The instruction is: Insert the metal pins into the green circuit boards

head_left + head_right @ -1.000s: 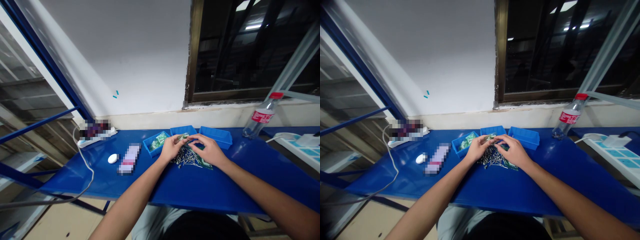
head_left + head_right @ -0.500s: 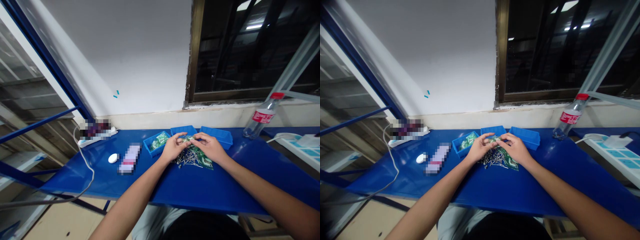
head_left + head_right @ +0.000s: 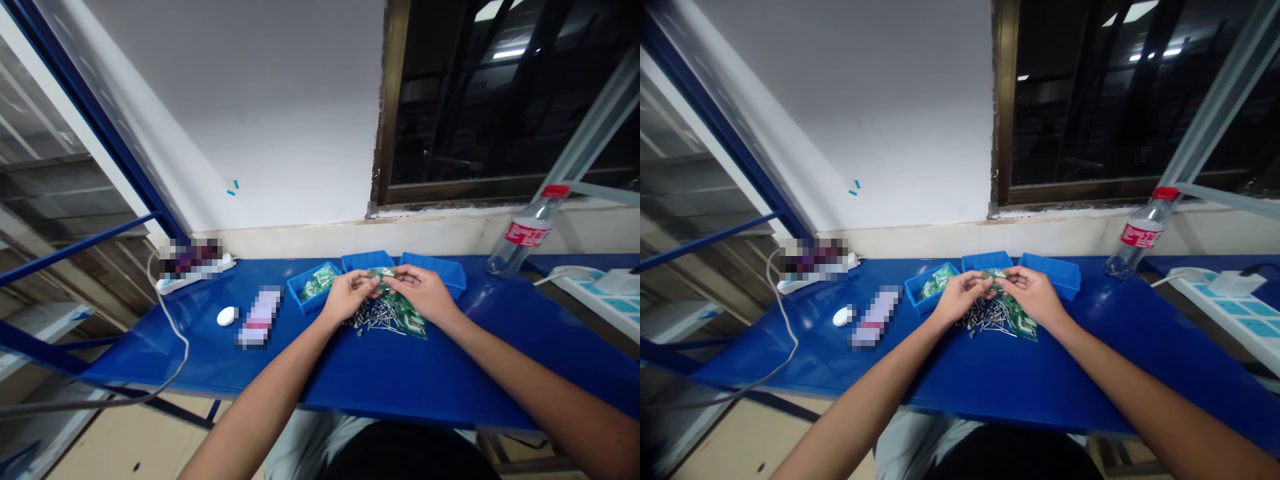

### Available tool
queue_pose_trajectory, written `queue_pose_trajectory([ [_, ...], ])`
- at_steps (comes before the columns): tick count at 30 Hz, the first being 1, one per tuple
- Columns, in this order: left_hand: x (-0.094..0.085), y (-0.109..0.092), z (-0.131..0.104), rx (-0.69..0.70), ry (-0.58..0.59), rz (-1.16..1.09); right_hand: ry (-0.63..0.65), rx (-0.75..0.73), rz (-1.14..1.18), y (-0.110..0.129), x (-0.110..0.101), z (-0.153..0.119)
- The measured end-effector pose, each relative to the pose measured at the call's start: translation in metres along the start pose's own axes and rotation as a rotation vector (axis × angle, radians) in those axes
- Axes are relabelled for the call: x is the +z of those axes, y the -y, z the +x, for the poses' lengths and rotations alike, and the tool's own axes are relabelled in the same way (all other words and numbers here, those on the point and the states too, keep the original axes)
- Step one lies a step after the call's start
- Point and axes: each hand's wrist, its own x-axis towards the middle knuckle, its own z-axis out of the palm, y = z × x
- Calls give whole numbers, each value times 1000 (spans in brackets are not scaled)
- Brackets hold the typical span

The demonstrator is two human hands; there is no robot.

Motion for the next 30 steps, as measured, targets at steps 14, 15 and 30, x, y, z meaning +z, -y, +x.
queue_pose_trajectory([
  [14, 2, -6, -9, 104, 116, 158, 146, -377, -464, -2, -2, -6],
  [15, 1, -6, -9, 121, 98, 187, 158, -384, -469, -1, -1, -7],
  [30, -3, -20, -14, 299, -56, 738, -57, -330, -369, 8, -2, -7],
])
